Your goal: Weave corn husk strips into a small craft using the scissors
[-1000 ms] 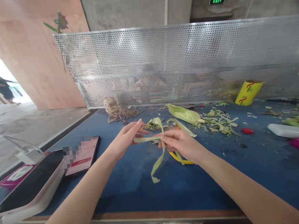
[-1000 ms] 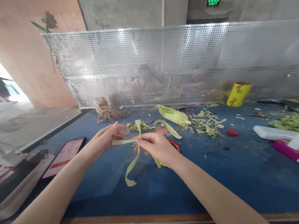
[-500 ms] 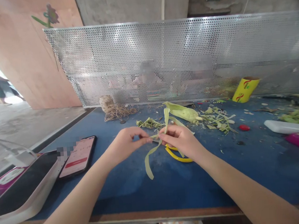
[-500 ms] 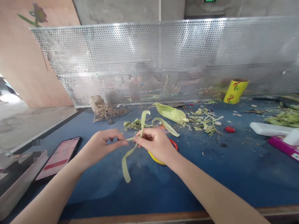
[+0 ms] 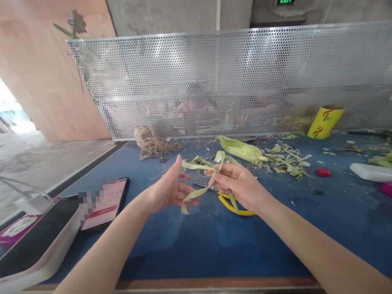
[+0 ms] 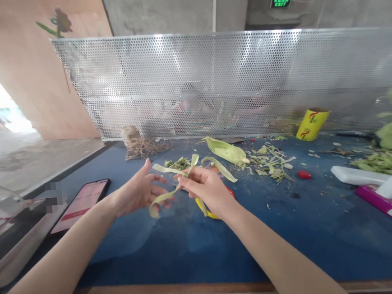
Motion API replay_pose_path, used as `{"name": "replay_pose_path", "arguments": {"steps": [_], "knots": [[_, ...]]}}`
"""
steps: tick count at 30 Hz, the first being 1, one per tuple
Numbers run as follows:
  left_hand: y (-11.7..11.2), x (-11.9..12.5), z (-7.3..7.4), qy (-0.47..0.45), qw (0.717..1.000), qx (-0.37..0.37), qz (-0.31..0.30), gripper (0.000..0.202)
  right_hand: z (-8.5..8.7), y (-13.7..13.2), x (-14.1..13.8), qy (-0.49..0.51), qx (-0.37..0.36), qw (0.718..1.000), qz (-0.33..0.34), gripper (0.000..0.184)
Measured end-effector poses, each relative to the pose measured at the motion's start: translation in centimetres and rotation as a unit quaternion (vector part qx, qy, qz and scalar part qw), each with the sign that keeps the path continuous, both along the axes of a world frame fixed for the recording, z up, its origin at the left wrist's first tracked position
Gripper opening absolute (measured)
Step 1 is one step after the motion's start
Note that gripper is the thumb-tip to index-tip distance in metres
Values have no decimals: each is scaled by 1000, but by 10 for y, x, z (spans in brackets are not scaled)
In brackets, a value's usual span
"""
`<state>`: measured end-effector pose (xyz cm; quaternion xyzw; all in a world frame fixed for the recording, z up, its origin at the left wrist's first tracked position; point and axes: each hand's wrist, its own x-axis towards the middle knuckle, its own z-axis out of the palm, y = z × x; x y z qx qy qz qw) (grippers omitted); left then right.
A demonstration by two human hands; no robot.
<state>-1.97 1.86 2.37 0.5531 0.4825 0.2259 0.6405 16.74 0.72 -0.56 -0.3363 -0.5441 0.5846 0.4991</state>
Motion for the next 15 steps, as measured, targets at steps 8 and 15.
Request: {"name": "replay_pose_path", "arguments": {"steps": [8,15], "knots": [[-8,16,-16,-41,989,130,-54,25,1,2,0,-33,11,996,-87,24],[-9,15,-5,-1,977,213,35,20,7,5,8,43,-21,997,-64,15]]}}
